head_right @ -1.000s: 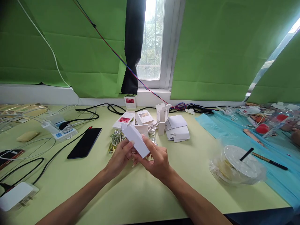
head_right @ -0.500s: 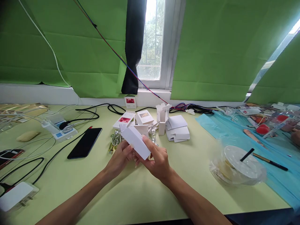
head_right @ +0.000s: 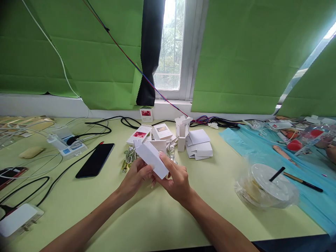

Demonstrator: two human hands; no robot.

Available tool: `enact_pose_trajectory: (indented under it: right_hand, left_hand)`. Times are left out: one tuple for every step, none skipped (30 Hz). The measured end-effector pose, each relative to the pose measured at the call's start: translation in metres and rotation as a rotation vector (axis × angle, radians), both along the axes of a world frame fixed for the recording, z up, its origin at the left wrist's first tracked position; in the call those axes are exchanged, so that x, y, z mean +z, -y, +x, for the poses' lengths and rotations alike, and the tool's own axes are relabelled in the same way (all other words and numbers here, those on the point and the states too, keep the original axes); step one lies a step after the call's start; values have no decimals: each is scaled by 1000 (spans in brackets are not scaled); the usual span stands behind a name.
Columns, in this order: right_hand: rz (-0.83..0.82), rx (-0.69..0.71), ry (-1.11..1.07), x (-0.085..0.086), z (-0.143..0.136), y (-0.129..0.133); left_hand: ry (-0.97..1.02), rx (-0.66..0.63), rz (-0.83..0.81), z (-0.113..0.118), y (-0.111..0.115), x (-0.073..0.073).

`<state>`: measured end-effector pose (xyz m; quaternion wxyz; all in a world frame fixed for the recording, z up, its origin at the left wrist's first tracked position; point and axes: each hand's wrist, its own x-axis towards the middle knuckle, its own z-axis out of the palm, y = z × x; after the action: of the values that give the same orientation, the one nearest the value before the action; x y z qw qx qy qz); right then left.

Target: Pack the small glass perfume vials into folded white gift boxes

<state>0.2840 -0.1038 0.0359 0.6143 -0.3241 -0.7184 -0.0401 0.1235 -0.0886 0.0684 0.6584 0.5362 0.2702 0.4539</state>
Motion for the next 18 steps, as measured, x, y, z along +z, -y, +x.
enact_pose_trajectory:
  right_hand:
    - [-3, 2, -2, 0, 0, 0]
    - [-4, 4, -3, 0, 0, 0]
    - [-4, 6, -5, 0, 0, 0]
    - [-2, 10, -6, 0, 0, 0]
    - [1, 13, -7, 0, -1, 0]
    - [2, 16, -8, -1, -1, 0]
    - [2, 19, -9, 0, -1, 0]
    - [3, 21, -10, 0, -1, 0]
    - [5, 22, -10, 0, -1, 1]
    - [6, 23, -9, 1, -1, 1]
    - [5, 24, -6, 2, 0, 1]
    - [4, 26, -2, 2, 0, 1]
    - [4, 28, 0, 3, 0, 2]
    - [3, 31, 2, 4, 0, 2]
    - [2, 35, 3, 5, 0, 3]
    - [2, 40, 5, 6, -1, 3]
    - [1, 44, 6, 7, -1, 3]
    - [-3, 47, 7, 7, -1, 4]
  left_hand:
    - [-1, -1, 0, 0, 0, 0]
    - [-3, -1, -1, 0, 0, -1]
    - [-4, 0, -3, -1, 0, -1]
    - [-4, 1, -4, -1, 0, -1]
    - [-4, 4, -3, -1, 0, -1]
    - [-4, 7, -1, -1, 0, -1]
    - [-5, 11, 1, -1, 0, 0]
    - [-6, 15, 4, -1, 0, 1]
    - [-9, 22, 6, 0, 1, 1]
    - [-13, 31, 7, 0, 1, 2]
    - [-18, 42, 6, 0, 1, 3]
    - [-21, 54, 4, 0, 1, 4]
    - [-23, 67, 2, 1, 2, 4]
    - [-25, 79, 0, 1, 2, 4]
    - [-27, 88, -1, 0, 2, 4]
    - [-28, 96, 1, 0, 2, 4]
    - [-28, 103, 3, 0, 2, 3]
    - [-26, 108, 6, 0, 1, 3]
